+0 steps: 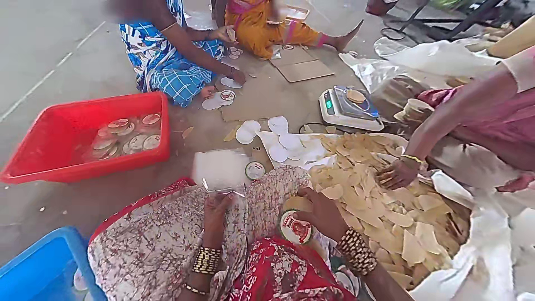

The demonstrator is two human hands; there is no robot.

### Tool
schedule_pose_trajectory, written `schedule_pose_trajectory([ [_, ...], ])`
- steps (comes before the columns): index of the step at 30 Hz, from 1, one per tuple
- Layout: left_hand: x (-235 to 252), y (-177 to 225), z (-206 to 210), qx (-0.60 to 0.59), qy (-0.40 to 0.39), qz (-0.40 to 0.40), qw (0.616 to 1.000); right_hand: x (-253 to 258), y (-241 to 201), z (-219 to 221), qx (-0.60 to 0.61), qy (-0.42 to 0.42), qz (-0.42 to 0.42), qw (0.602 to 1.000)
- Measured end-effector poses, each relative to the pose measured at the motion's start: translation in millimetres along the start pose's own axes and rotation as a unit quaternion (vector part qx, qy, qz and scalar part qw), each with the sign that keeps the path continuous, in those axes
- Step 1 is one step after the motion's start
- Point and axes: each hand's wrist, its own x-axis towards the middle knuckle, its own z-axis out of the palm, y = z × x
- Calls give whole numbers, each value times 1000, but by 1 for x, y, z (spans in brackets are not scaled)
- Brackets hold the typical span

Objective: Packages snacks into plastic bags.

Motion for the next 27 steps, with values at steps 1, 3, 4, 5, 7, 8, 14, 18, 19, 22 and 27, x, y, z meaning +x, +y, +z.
schedule_pose_trajectory([
  [1,0,-1,0,-3,-2,-2,1000,-2,-1,-3,15,-20,-15,1000],
  [3,0,-1,0,-1,-11,2,1000,-11,1,-6,93,-13,-67,993],
  [4,0,0,0,8,-17,4,1000,-18,3,-5,134,21,-101,986],
  [5,0,-1,-1,16,-22,9,1000,-25,6,-1,166,84,-145,972],
  [7,1,-4,-3,17,-28,22,999,-31,15,9,191,235,-228,925],
  [8,1,-5,-3,18,-28,27,999,-31,23,14,206,284,-256,901],
  [14,3,-9,-4,-9,-72,49,996,-20,32,24,122,289,-168,935],
  [18,4,-10,-6,-7,-109,63,992,-12,22,23,129,325,-192,917],
  [19,3,-9,-6,-9,-108,67,992,-13,22,23,193,325,-193,906],
  [22,2,-11,-6,-13,-113,76,991,-15,27,23,357,282,-238,858],
  [27,-1,-6,1,6,-107,50,993,-17,34,21,309,280,-171,893],
])
